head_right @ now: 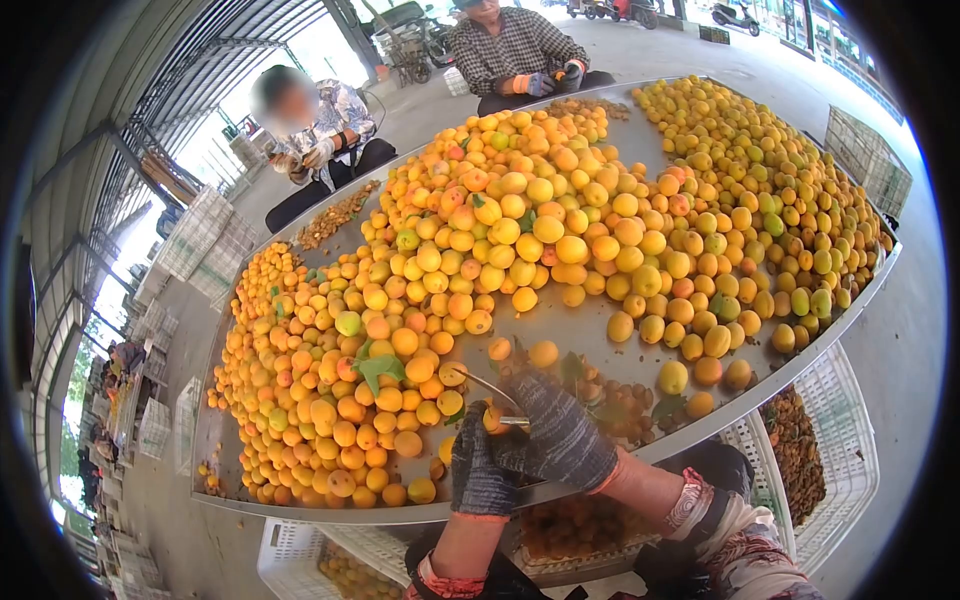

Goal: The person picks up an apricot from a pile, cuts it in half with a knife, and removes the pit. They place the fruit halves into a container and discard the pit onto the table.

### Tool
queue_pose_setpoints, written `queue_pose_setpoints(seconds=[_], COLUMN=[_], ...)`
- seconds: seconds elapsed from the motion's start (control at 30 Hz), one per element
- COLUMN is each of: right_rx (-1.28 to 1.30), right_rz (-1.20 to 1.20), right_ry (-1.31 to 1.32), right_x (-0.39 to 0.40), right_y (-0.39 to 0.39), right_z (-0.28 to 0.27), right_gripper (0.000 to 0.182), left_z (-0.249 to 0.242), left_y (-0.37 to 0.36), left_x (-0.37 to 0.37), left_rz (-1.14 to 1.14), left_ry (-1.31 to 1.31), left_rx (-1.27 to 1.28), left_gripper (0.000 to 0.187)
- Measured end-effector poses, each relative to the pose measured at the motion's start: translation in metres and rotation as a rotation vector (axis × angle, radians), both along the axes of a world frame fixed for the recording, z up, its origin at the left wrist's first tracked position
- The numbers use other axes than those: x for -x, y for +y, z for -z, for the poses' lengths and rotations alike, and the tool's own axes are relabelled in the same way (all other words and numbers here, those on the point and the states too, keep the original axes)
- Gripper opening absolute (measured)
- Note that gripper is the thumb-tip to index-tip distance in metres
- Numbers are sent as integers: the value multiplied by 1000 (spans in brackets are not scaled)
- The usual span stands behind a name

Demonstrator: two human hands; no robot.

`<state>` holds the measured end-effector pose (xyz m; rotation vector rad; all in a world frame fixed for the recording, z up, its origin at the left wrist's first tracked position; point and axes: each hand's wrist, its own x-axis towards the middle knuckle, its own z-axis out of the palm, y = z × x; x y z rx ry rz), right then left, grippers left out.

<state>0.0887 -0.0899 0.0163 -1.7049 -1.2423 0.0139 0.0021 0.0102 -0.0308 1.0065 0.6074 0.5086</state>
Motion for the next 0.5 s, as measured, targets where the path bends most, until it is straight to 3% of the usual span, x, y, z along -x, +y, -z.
queue_pose_setpoints(seconds=[0.03,0.1,0.13,0.2,0.23,0.3,0.33,0.4,0.47,0.5], right_rx=[14,33,50,13,-25,-9,8,21,31,-40], right_rz=[17,1,-16,-6,8,1,-5,-14,-21,-30], right_ry=[-9,-8,-8,7,24,97,170,157,145,319], right_x=[1,2,2,2,3,3,4,4,6,9], right_y=[0,-1,-1,3,4,2,1,-1,-2,-5], right_z=[1,2,3,4,5,1,-2,-11,-11,-7], right_gripper=[53,52,50,49,47,46,45,44,44,43], left_z=[-2,-4,4,21,22,15,-7,-57,-49,-45], left_y=[-1,-2,1,9,9,8,2,-12,-8,-6], left_x=[-2,-6,-5,-5,-3,1,-1,-8,-11,-13], left_rz=[-1,-27,-30,170,169,132,130,44,9,-26], left_ry=[0,-77,-78,-15,-14,20,20,45,47,50], left_rx=[1,396,397,-240,-240,42,43,601,633,666], left_gripper=[33,31,31,36,36,39,39,44,45,45])
